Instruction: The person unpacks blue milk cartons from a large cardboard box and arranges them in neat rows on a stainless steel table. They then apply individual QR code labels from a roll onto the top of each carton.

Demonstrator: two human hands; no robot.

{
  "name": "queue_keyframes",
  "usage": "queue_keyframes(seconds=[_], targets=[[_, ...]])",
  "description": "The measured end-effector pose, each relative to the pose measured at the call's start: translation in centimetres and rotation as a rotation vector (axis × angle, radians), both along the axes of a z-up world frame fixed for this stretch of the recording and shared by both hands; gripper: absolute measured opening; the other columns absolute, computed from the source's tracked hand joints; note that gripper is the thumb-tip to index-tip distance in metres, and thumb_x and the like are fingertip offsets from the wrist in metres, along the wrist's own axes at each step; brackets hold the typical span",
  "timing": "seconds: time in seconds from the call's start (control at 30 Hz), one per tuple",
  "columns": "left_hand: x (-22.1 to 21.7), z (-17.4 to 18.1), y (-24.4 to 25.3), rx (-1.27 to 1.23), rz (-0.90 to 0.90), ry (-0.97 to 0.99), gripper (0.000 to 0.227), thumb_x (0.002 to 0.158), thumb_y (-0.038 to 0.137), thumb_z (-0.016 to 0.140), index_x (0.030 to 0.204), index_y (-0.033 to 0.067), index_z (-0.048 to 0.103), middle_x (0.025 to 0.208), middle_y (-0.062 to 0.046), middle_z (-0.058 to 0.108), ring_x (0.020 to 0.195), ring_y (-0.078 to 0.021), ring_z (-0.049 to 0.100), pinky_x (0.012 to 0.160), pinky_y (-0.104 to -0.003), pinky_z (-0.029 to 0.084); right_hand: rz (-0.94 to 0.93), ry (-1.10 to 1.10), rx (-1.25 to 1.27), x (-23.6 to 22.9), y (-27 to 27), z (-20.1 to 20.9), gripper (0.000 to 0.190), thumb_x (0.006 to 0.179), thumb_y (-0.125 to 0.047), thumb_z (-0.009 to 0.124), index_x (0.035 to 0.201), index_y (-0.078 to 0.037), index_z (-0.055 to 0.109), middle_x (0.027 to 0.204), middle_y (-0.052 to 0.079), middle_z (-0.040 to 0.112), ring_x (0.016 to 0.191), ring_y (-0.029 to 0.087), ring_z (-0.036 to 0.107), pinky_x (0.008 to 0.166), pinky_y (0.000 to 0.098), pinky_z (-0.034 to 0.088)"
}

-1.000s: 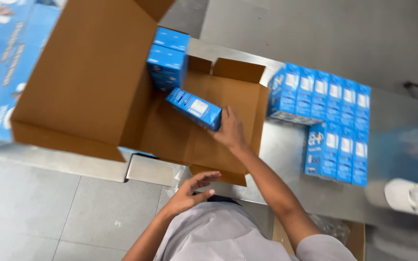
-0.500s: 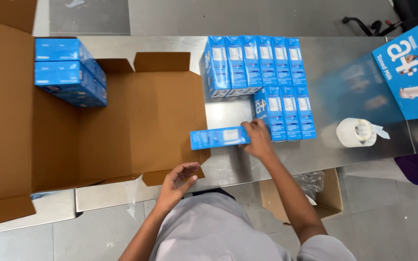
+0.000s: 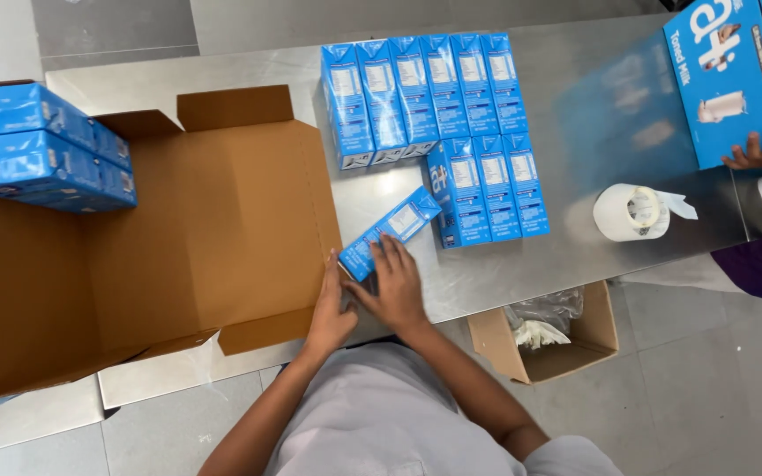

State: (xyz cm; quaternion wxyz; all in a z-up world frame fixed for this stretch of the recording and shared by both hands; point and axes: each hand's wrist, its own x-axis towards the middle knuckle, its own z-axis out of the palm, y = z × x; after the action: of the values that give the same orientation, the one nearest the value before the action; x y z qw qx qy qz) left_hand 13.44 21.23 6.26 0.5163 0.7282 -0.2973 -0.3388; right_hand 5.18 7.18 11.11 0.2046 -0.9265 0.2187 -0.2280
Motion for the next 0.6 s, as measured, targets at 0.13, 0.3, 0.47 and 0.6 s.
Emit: queue_keyframes(seconds=[0.13,0.3,0.47,0.6], targets=[[-0.3,1.8,-0.1,0.009,-0.001,0.042,0.105,0.07,-0.014,0.053,0.162,0.0022,0.005,0.169,-0.022,0.014,0.157,-0.036,0.013,0.121,-0.038,0.024,0.024,0.061,-0.06,-0.5,0.2,-2.2,0.075,0.08,-0.041,0.086,0.13,0.01,0.062,0.142,0.03,0.056,0.135,0.044,0.053,0.111,0.0502,0.043],[-2.1,-0.4,-0.5,0.08,-0.04,-0.018,0.106,0.072,-0.008,0.062,0.161,0.0013,0.006,0.168,-0.022,0.017,0.158,-0.036,0.015,0.124,-0.039,0.021,0.197,0.131,-0.025,-2.5,-4.2,-2.5,0.072,0.081,-0.038,0.086,0.129,0.01,0.062,0.145,0.03,0.052,0.14,0.043,0.049,0.116,0.0488,0.042],[-3.9,0.7,-2.6,0.073,-0.158,0.008,0.108,0.072,-0.003,0.066,0.162,0.002,0.008,0.167,-0.022,0.021,0.158,-0.0351,0.018,0.127,-0.038,0.019,0.368,0.172,-0.047,-4.7,-8.4,-1.5,0.069,0.081,-0.033,0.084,0.131,0.008,0.061,0.151,0.028,0.049,0.144,0.039,0.045,0.121,0.051,0.033],[-4.5,1.7,-3.6,0.1,-0.271,0.098,0.111,0.074,0.0,0.068,0.161,0.0007,-0.002,0.17,-0.024,0.006,0.158,-0.0362,0.007,0.124,-0.037,0.016,0.456,0.206,-0.06,-5.3,-9.7,-0.6,0.068,0.081,-0.028,0.082,0.133,0.008,0.059,0.153,0.026,0.047,0.146,0.037,0.042,0.123,0.0545,0.025]])
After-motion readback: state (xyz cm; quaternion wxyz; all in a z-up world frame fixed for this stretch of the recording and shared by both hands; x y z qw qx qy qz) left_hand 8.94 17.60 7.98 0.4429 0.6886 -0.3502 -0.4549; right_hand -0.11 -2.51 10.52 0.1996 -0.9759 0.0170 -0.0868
